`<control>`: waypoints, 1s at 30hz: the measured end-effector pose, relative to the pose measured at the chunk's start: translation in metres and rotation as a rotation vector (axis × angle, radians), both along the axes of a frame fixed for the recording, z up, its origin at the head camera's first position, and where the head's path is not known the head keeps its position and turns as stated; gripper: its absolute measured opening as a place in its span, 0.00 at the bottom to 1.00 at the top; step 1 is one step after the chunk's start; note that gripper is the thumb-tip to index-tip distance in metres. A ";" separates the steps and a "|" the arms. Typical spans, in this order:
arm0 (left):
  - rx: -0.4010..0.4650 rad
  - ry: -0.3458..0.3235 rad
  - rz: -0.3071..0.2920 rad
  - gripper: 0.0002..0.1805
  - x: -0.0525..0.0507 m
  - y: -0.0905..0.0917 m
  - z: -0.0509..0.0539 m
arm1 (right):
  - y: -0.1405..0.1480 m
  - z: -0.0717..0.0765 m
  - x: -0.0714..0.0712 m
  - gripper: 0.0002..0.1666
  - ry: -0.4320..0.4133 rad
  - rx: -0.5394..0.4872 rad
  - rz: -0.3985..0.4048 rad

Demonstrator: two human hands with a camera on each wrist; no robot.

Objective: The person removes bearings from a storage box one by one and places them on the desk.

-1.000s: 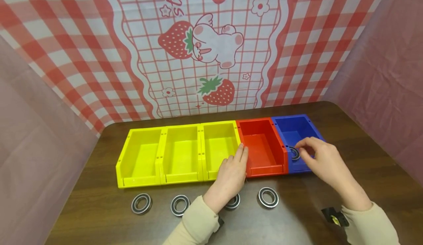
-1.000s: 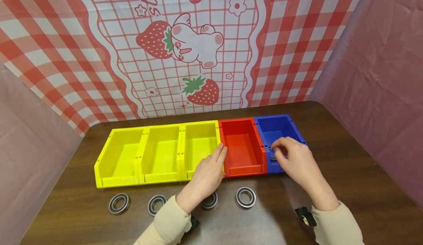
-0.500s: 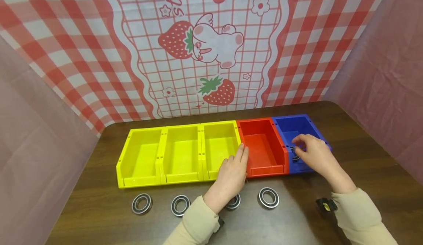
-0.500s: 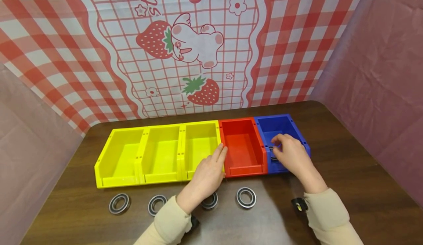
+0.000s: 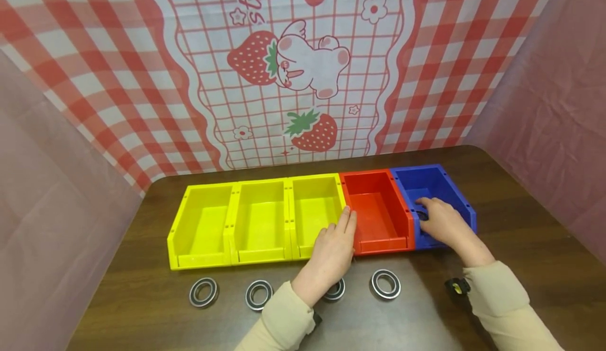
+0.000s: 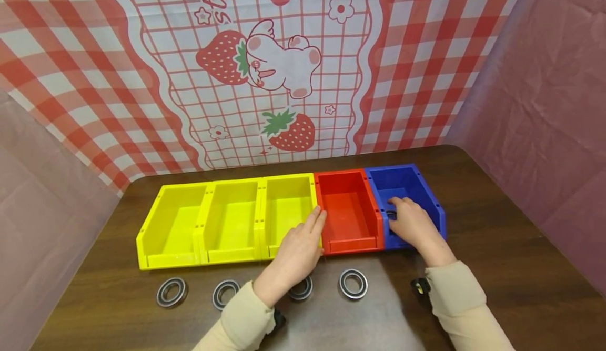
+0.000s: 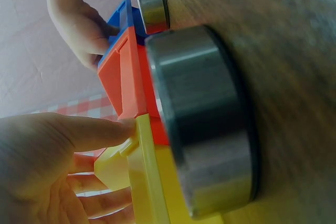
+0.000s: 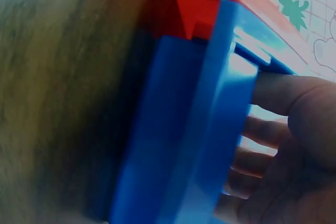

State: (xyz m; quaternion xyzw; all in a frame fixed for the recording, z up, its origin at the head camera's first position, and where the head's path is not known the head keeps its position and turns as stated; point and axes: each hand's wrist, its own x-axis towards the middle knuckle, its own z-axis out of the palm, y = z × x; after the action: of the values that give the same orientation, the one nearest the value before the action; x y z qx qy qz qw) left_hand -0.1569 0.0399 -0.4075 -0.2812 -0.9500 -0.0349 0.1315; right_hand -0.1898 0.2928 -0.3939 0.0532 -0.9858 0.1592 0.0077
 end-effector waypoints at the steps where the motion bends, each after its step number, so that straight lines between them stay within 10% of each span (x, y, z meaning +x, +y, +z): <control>1: -0.003 0.005 0.000 0.41 0.000 0.000 0.000 | 0.000 -0.002 0.000 0.30 -0.017 0.000 -0.005; 30: -0.004 0.016 -0.002 0.41 0.001 0.000 0.000 | -0.002 -0.011 -0.009 0.23 -0.033 0.082 0.054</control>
State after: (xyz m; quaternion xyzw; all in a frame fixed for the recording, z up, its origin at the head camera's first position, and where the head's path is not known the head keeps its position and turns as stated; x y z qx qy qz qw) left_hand -0.1562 0.0394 -0.4076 -0.2827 -0.9486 -0.0310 0.1387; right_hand -0.1991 0.2907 -0.4049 0.0772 -0.9897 0.1195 -0.0150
